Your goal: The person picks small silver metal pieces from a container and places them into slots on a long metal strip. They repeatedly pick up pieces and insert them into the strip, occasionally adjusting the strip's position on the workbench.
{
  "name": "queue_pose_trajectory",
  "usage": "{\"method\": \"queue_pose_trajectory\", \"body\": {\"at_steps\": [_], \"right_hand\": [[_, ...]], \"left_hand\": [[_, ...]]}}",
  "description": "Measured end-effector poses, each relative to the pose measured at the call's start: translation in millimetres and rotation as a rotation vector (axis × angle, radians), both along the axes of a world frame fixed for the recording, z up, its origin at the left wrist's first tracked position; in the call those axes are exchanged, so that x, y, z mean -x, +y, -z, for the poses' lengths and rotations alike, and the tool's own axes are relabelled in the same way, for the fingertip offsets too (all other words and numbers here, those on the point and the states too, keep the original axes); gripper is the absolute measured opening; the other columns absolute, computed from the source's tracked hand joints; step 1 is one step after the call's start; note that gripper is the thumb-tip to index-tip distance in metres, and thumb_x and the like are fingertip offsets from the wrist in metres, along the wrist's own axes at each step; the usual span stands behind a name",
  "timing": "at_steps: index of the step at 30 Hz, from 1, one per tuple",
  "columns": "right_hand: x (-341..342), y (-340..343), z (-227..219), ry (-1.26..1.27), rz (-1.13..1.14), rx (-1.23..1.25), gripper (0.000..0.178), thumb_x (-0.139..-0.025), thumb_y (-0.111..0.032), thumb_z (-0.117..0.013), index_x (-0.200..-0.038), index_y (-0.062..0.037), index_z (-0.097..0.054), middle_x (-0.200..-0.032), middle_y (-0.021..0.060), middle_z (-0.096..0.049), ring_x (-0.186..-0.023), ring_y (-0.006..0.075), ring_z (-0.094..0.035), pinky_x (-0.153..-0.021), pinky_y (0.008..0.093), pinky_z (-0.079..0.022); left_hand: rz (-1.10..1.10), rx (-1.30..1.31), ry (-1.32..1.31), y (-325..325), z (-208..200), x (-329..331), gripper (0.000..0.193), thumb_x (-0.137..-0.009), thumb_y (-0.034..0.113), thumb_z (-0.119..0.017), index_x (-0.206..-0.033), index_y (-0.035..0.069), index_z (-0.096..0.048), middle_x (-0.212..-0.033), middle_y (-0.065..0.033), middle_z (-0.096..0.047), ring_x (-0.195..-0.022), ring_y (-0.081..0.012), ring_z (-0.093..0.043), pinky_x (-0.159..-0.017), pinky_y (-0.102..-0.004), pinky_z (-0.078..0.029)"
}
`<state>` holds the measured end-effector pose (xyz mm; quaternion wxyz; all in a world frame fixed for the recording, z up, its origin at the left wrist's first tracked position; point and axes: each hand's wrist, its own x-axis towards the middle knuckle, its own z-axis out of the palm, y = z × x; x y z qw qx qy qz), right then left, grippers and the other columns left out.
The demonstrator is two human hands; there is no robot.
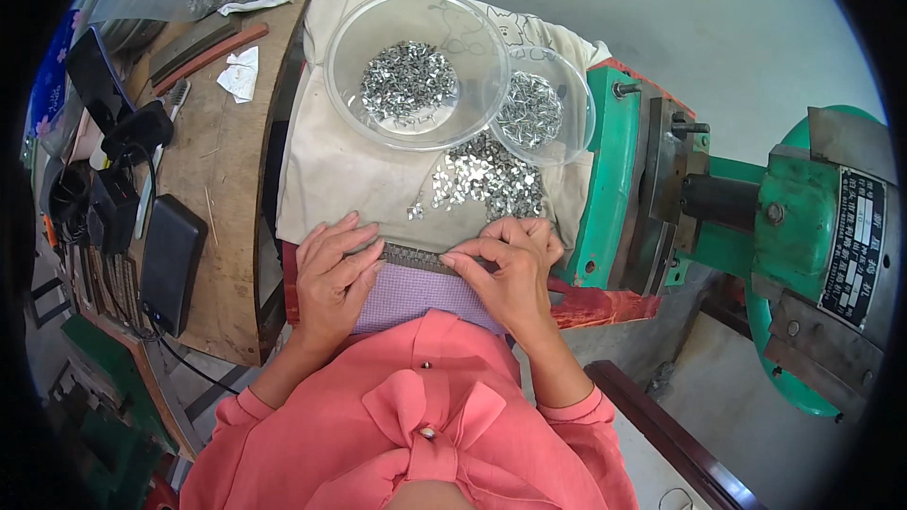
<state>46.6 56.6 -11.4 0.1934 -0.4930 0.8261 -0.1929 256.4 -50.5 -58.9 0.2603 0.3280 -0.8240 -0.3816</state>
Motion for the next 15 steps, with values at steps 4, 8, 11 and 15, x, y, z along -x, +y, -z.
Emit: {"method": "queue_pose_trajectory", "body": {"at_steps": [4, 8, 11, 15], "right_hand": [[-3.5, -5.0, -1.9, 0.017, -0.016, 0.021, 0.018, -0.073, -0.034, -0.087, -0.082, -0.0195, -0.082, -0.085, -0.0069, -0.059, -0.096, 0.0186, -0.047, -0.093, 0.0400, -0.025], [3.5, 3.9, 1.9, 0.009, -0.002, 0.015, 0.018, -0.073, -0.035, -0.086, -0.082, -0.0197, -0.082, -0.085, -0.0070, -0.058, -0.097, 0.0190, -0.047, -0.092, 0.0408, -0.025], [5.0, 5.2, -0.6, -0.001, 0.000, 0.012, 0.017, -0.073, -0.034, -0.086, -0.083, -0.0199, -0.082, -0.085, -0.0071, -0.058, -0.098, 0.0195, -0.047, -0.092, 0.0413, -0.025], [2.3, 2.1, 0.3, 0.007, 0.003, 0.022, 0.016, -0.073, -0.033, -0.086, -0.082, -0.0204, -0.082, -0.086, -0.0072, -0.058, -0.098, 0.0197, -0.047, -0.092, 0.0414, -0.025]], "left_hand": [[0.000, 0.006, -0.001, 0.4, 0.1, -0.1, 0.029, -0.083, 0.007, -0.076, -0.111, 0.012, -0.076, -0.121, -0.0038, -0.070, -0.127, -0.0262, -0.061, -0.110, -0.0473, -0.038], [0.010, -0.002, 0.004, -0.5, 0.1, 0.2, 0.029, -0.083, 0.007, -0.076, -0.111, 0.011, -0.076, -0.122, -0.0046, -0.070, -0.127, -0.0272, -0.061, -0.110, -0.0480, -0.037], [0.014, -0.027, -0.012, -0.8, -0.8, -1.1, 0.025, -0.083, 0.008, -0.076, -0.108, 0.009, -0.077, -0.123, -0.0082, -0.071, -0.128, -0.0304, -0.060, -0.111, -0.0497, -0.036], [0.020, -0.031, -0.011, -0.9, -1.5, -1.1, 0.024, -0.084, 0.007, -0.075, -0.108, 0.008, -0.077, -0.123, -0.0087, -0.071, -0.129, -0.0306, -0.059, -0.111, -0.0501, -0.035]]}}
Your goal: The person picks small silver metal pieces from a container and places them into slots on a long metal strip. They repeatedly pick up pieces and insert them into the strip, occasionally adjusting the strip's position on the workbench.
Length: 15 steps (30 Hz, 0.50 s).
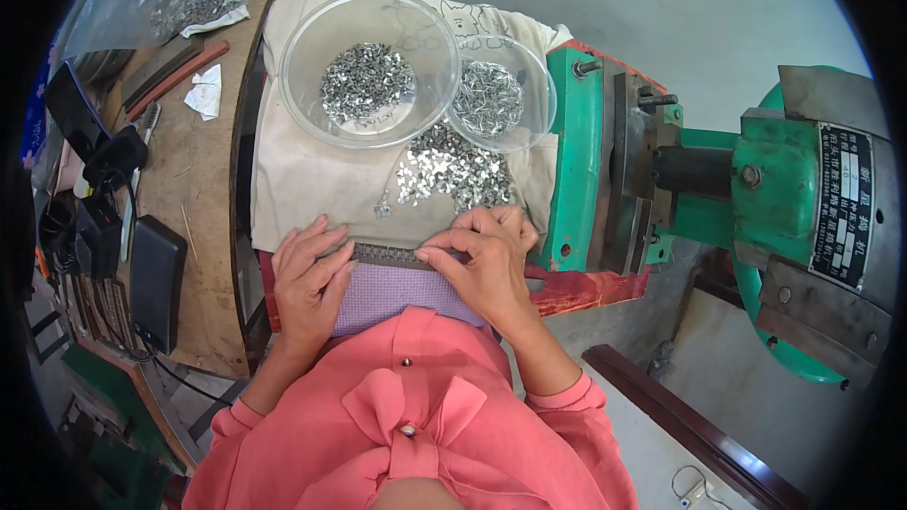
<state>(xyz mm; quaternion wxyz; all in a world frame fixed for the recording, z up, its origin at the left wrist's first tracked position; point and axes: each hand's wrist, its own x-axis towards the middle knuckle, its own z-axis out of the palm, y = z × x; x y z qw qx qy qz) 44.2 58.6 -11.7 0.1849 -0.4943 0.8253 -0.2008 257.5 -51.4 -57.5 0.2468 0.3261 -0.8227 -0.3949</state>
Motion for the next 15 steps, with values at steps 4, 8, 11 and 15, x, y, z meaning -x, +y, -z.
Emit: {"method": "queue_pose_trajectory", "body": {"at_steps": [4, 8, 11, 15], "right_hand": [[4.5, 7.1, -0.4, -0.004, 0.005, -0.017, 0.016, -0.074, -0.034, -0.086, -0.082, -0.0208, -0.082, -0.087, -0.0073, -0.059, -0.098, 0.0195, -0.047, -0.092, 0.0417, -0.025], [4.1, 6.3, -3.0, -0.010, 0.004, -0.018, 0.016, -0.075, -0.034, -0.085, -0.083, -0.0209, -0.082, -0.086, -0.0075, -0.058, -0.099, 0.0195, -0.047, -0.092, 0.0418, -0.025], [4.0, 6.0, -3.4, -0.012, 0.003, -0.026, 0.016, -0.074, -0.034, -0.085, -0.083, -0.0206, -0.082, -0.085, -0.0075, -0.058, -0.099, 0.0198, -0.047, -0.093, 0.0419, -0.025], [8.5, 9.5, -4.4, -0.005, -0.003, -0.044, 0.017, -0.074, -0.034, -0.085, -0.083, -0.0199, -0.082, -0.085, -0.0068, -0.057, -0.099, 0.0202, -0.047, -0.092, 0.0423, -0.025]], "left_hand": [[-0.002, -0.006, 0.001, 0.1, -0.1, 0.0, 0.024, -0.085, 0.007, -0.075, -0.108, 0.008, -0.077, -0.123, -0.0090, -0.071, -0.129, -0.0306, -0.059, -0.112, -0.0504, -0.035], [0.003, 0.000, -0.001, -0.3, -0.3, -0.1, 0.024, -0.085, 0.007, -0.075, -0.108, 0.007, -0.076, -0.124, -0.0091, -0.071, -0.130, -0.0307, -0.059, -0.112, -0.0505, -0.035], [0.003, -0.004, 0.002, -0.7, -0.4, 0.0, 0.023, -0.084, 0.007, -0.075, -0.108, 0.007, -0.076, -0.123, -0.0091, -0.071, -0.130, -0.0309, -0.059, -0.112, -0.0507, -0.035], [0.000, -0.003, -0.001, -0.2, -0.1, 0.4, 0.023, -0.084, 0.007, -0.076, -0.107, 0.006, -0.076, -0.123, -0.0090, -0.071, -0.130, -0.0310, -0.059, -0.112, -0.0506, -0.035]]}}
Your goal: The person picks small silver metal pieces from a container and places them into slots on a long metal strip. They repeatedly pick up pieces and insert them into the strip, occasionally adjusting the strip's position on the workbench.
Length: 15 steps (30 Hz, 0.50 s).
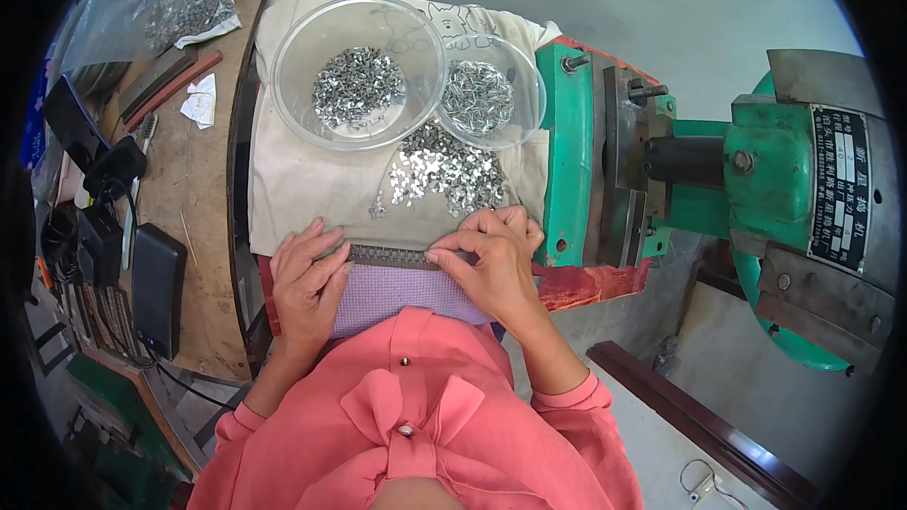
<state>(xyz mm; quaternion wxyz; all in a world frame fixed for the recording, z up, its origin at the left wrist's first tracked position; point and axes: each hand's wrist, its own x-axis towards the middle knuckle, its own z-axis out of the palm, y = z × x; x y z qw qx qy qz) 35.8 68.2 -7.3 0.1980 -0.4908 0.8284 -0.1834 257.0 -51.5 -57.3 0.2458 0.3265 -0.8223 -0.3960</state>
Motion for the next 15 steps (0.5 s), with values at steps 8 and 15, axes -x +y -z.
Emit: {"method": "queue_pose_trajectory", "body": {"at_steps": [8, 15], "right_hand": [[-2.0, -4.6, -1.2, -0.030, 0.006, 0.000, 0.018, -0.075, -0.033, -0.085, -0.083, -0.0182, -0.082, -0.087, -0.0048, -0.060, -0.101, 0.0216, -0.048, -0.093, 0.0425, -0.026], [3.5, -1.3, -0.4, -0.071, 0.002, 0.028, 0.015, -0.077, -0.030, -0.084, -0.085, -0.0171, -0.082, -0.089, -0.0038, -0.062, -0.103, 0.0224, -0.049, -0.095, 0.0417, -0.026]], "left_hand": [[-0.006, -0.004, -0.014, 0.5, 0.1, 0.0, 0.023, -0.083, 0.005, -0.076, -0.107, 0.006, -0.077, -0.123, -0.0093, -0.071, -0.130, -0.0311, -0.059, -0.113, -0.0508, -0.034], [-0.002, -0.010, -0.022, 0.2, -1.0, -0.6, 0.022, -0.084, 0.005, -0.075, -0.106, 0.005, -0.077, -0.122, -0.0093, -0.071, -0.130, -0.0318, -0.059, -0.113, -0.0509, -0.034]]}}
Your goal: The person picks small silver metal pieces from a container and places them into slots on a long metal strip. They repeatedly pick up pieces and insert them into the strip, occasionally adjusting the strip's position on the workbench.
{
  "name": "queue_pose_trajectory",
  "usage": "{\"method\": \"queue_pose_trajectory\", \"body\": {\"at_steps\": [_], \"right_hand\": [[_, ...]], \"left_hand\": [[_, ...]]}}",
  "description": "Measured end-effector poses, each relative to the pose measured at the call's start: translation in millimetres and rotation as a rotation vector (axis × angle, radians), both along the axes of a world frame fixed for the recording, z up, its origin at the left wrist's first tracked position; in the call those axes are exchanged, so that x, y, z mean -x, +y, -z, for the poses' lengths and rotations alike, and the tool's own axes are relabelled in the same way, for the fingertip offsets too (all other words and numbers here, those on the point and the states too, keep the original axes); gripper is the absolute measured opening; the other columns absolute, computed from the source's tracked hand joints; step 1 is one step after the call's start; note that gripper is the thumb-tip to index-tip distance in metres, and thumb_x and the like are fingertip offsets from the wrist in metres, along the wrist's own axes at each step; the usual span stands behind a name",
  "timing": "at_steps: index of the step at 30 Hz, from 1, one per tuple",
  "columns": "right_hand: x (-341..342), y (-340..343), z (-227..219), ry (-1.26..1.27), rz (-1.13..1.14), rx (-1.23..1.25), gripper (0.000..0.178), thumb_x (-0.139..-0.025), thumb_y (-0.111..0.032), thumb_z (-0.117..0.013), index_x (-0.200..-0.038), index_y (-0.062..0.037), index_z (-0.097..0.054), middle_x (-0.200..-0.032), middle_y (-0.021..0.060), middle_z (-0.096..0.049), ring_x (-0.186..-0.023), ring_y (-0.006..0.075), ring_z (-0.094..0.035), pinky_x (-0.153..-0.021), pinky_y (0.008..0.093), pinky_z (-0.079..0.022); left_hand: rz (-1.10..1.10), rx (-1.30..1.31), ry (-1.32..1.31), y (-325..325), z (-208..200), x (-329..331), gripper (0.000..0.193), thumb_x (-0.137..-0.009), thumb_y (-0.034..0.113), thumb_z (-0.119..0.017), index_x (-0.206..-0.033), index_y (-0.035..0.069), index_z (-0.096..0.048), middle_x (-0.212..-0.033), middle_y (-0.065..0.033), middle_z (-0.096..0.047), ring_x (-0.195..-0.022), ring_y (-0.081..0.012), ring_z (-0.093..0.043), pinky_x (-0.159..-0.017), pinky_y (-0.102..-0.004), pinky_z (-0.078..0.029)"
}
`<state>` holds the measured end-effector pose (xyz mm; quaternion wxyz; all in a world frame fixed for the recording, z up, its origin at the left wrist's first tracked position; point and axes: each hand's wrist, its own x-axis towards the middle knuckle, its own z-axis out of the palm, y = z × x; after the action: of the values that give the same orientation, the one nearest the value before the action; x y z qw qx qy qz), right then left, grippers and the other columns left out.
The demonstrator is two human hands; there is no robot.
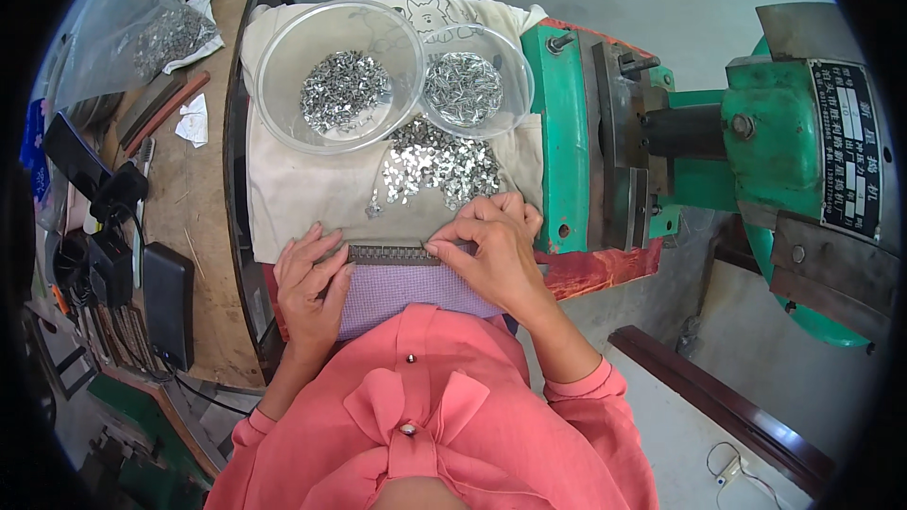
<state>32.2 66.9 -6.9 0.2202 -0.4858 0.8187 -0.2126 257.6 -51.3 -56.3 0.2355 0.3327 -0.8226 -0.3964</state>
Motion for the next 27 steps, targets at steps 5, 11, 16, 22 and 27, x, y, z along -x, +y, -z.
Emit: {"method": "queue_pose_trajectory", "body": {"at_steps": [5, 11, 16, 22, 27], "right_hand": [[-1.6, -3.5, -3.6, -0.028, 0.018, 0.006, 0.014, -0.078, -0.029, -0.084, -0.085, -0.0173, -0.082, -0.091, -0.0041, -0.063, -0.104, 0.0218, -0.049, -0.096, 0.0416, -0.026], [-13.3, -18.3, -4.2, -0.026, 0.004, 0.053, 0.014, -0.078, -0.030, -0.084, -0.085, -0.0184, -0.082, -0.090, -0.0051, -0.063, -0.103, 0.0213, -0.048, -0.095, 0.0415, -0.026], [-19.4, -26.3, -0.2, -0.037, -0.022, 0.080, 0.014, -0.076, -0.031, -0.085, -0.084, -0.0195, -0.082, -0.090, -0.0052, -0.063, -0.102, 0.0215, -0.048, -0.094, 0.0427, -0.026], [-19.3, -25.8, 3.0, -0.006, -0.037, 0.054, 0.015, -0.073, -0.030, -0.086, -0.083, -0.0192, -0.082, -0.092, -0.0053, -0.063, -0.104, 0.0219, -0.048, -0.096, 0.0431, -0.027], [-18.3, -24.7, 4.1, -0.009, -0.036, 0.067, 0.013, -0.073, -0.025, -0.086, -0.084, -0.0202, -0.082, -0.092, -0.0076, -0.063, -0.102, 0.0187, -0.049, -0.097, 0.0417, -0.025]], "left_hand": [[-0.001, 0.035, -0.002, -0.7, 1.0, 0.2, 0.022, -0.083, 0.006, -0.076, -0.105, 0.006, -0.077, -0.122, -0.0078, -0.071, -0.128, -0.0291, -0.060, -0.112, -0.0494, -0.035], [0.002, 0.019, -0.001, -0.2, 2.5, -0.1, 0.022, -0.084, 0.006, -0.076, -0.105, 0.006, -0.077, -0.122, -0.0090, -0.071, -0.130, -0.0318, -0.059, -0.114, -0.0510, -0.034], [-0.002, 0.030, -0.003, -0.6, 1.8, 1.0, 0.020, -0.083, 0.006, -0.076, -0.104, 0.006, -0.077, -0.121, -0.0079, -0.072, -0.129, -0.0297, -0.060, -0.113, -0.0499, -0.035], [-0.001, 0.037, -0.012, -1.0, 0.1, 1.7, 0.019, -0.083, 0.007, -0.076, -0.102, 0.005, -0.077, -0.120, -0.0076, -0.072, -0.128, -0.0287, -0.060, -0.113, -0.0489, -0.036], [0.028, 0.034, -0.042, -6.0, -8.7, 2.4, 0.017, -0.086, 0.007, -0.074, -0.102, 0.003, -0.075, -0.120, -0.0108, -0.071, -0.128, -0.0331, -0.060, -0.110, -0.0473, -0.039]]}}
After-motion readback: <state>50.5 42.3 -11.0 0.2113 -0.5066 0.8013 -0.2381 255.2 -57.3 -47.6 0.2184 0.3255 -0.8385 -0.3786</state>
